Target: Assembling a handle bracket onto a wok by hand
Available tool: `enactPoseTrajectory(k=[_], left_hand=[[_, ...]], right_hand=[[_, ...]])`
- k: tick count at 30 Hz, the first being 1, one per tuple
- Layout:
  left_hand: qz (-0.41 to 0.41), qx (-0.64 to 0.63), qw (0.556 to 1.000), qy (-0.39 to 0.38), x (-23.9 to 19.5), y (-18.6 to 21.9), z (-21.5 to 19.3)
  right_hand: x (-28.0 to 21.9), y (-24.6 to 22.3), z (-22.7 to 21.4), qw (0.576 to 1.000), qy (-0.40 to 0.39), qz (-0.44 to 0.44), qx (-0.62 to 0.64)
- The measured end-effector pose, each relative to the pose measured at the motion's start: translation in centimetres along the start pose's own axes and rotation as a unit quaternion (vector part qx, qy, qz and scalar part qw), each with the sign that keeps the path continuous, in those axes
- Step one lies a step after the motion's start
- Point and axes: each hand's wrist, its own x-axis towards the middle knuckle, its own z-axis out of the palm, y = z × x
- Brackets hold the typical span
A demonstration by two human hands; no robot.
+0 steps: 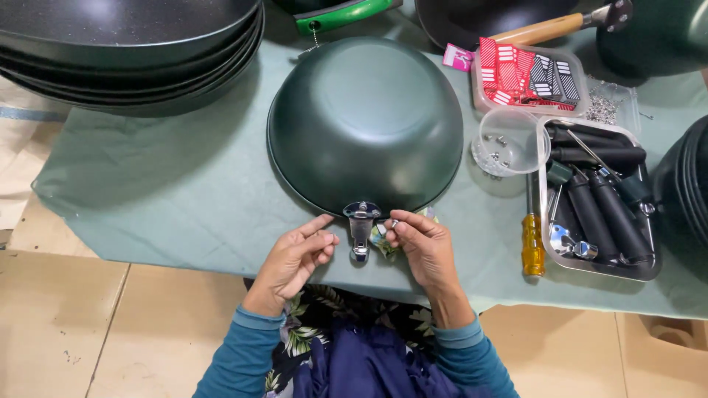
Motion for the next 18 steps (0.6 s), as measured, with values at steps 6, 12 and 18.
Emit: enactPoseTrajectory(k=[6,12,18], left_hand=[[0.043,0.006,0.999,0.005,1.2,-1.2,0.5],[0.09,0.017,0.996,-0.002,0.4,1.9,3.4],[0.107,0.029,0.993,-0.036,-0.1,4.4,6.8]], right_hand=[[-2.1,0.5,-1.0,0.999,0.026,0.035,0.022],[-2.7,0.6,0.4,0.994,0.068,0.061,0.052],[0.6,1.2,3.6,0.978,0.096,0.091,0.163]])
